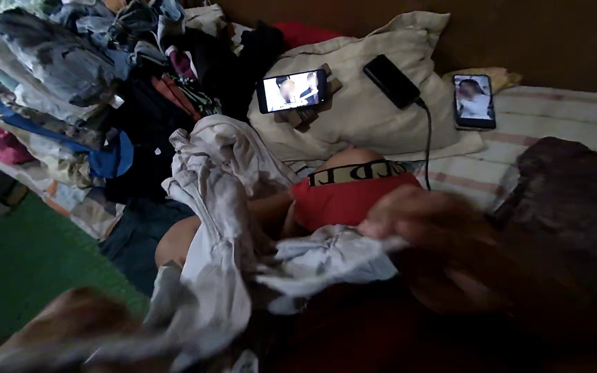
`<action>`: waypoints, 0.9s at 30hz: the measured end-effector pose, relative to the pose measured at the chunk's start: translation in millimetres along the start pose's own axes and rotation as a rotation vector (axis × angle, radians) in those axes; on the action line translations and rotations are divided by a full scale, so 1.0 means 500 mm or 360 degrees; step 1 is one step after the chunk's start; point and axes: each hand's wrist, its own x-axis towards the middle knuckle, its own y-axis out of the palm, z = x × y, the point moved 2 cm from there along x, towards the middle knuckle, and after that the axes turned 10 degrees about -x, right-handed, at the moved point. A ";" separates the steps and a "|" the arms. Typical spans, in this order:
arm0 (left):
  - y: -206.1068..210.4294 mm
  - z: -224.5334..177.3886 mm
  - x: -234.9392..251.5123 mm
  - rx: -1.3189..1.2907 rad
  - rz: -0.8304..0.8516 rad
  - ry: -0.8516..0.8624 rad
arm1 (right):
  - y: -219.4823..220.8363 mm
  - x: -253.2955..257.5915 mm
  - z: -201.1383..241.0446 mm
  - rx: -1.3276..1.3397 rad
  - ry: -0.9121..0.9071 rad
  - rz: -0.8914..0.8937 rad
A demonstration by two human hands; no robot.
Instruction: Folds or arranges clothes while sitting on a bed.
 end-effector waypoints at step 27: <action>0.139 0.094 0.026 -0.0007 -0.0226 -0.0178 | 0.092 -0.064 -0.033 0.0038 0.0056 0.0207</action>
